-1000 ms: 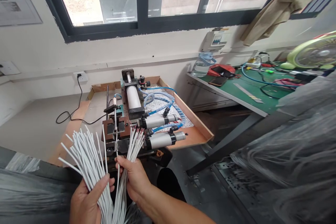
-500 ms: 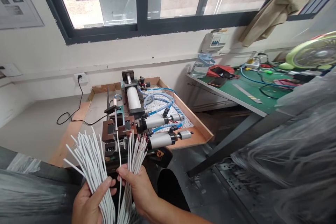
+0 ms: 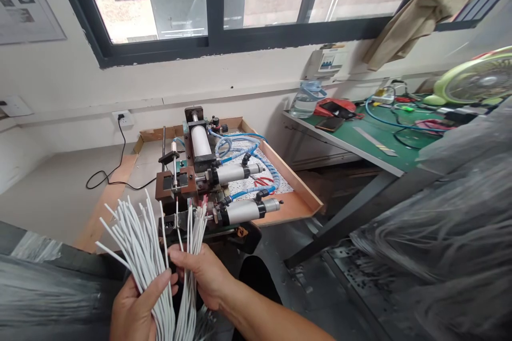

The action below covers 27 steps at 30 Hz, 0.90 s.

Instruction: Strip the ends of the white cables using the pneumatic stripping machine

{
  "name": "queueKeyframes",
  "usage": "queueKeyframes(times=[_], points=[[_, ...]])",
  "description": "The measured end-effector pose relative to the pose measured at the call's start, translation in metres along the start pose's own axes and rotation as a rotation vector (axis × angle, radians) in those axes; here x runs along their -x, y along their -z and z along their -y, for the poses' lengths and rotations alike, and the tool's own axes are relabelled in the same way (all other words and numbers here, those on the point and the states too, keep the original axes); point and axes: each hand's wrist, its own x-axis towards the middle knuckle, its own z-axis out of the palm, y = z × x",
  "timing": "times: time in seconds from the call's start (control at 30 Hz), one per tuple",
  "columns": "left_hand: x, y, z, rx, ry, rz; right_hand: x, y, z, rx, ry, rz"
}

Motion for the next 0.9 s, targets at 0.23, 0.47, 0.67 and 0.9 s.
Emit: queueKeyframes(times=[0.23, 0.47, 0.67, 0.9], points=[[-0.001, -0.001, -0.004, 0.023, 0.069, -0.006, 0.01, 0.001, -0.01, 0.0, 0.187, -0.154], [-0.006, 0.001, -0.004, 0.01, 0.049, -0.048, -0.001, 0.004, -0.007, 0.1, 0.221, -0.31], [-0.007, 0.002, -0.002, -0.013, 0.021, -0.06, -0.004, -0.001, -0.001, 0.048, 0.169, -0.298], [-0.003, -0.003, -0.002, -0.013, 0.031, 0.021, 0.0, -0.003, -0.001, -0.008, -0.003, -0.002]])
